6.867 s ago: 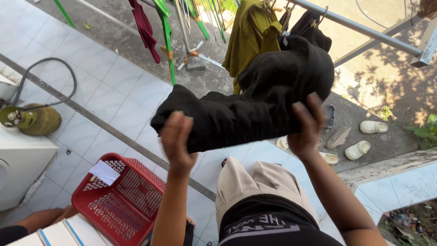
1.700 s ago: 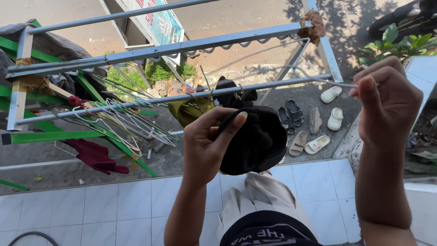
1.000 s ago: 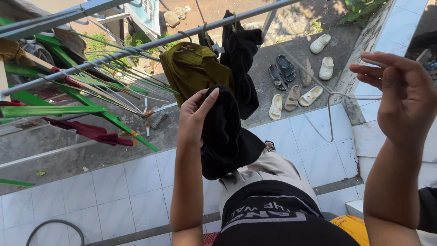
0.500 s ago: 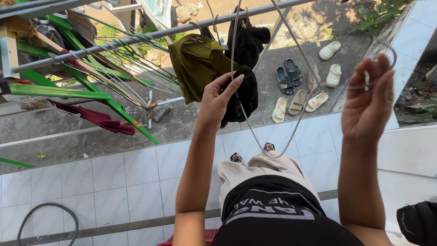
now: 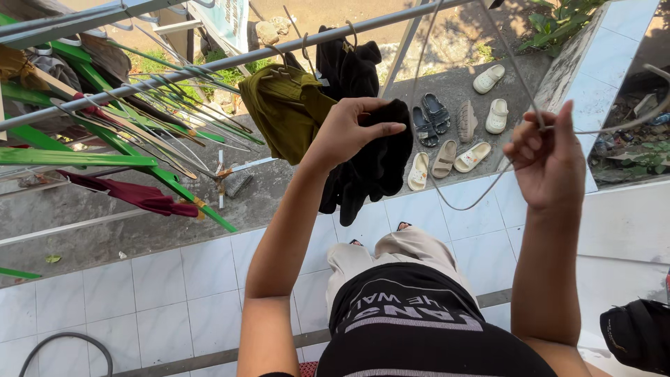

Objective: The person hangs wet clothes on a drying rack using hangers. They take a black garment and a pink patterned garment from a laundry basket, place each on a hanger, and hang them on the rack. The person also picks up and repositions empty hangers on the rack.

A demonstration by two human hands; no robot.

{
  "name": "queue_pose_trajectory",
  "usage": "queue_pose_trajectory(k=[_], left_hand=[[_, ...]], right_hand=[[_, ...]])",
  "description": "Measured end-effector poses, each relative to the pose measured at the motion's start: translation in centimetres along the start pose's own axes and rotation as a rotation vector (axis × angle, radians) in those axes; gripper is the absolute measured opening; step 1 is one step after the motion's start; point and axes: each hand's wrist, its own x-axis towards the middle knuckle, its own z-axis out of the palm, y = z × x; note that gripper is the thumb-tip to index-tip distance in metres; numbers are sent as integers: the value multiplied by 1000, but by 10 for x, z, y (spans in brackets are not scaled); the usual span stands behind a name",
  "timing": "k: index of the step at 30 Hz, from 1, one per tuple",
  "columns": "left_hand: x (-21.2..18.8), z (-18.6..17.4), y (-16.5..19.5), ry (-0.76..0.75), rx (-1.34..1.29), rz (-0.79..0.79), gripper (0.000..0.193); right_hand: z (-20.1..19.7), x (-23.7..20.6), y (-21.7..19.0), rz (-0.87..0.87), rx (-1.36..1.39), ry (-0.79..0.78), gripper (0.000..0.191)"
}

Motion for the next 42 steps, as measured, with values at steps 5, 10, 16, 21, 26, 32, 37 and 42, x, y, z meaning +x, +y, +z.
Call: queue_pose_trajectory(k=[5,10,16,21,26,32,37,42], left_hand=[[6,9,-5,131,-385,-52,48],[6,37,7,24,-544,33,45],[-11,-7,12,498,152,120,24],[-31,-58,-4,701,462,118,27],[-37,-61,-12,638,420,-15,20],[-37,-65,-14,296,465,58,33],[-37,-35,-19,72,974,-17,36],[-29,-35,-30,479,250,-4,17]], right_hand=[[-2,-23,5,-171,-258,210,30],[28,1,104,33,-585,42,51],[26,34,119,60,-353,-4,29],[-6,57,63,120,-531,-147,22],[-3,74,25,53,-530,-193,18],[15,79,-1,-40,-603,-152,17],[28,69,10,-146,-825,-113,15],[20,64,17,-30,-737,-135,20]])
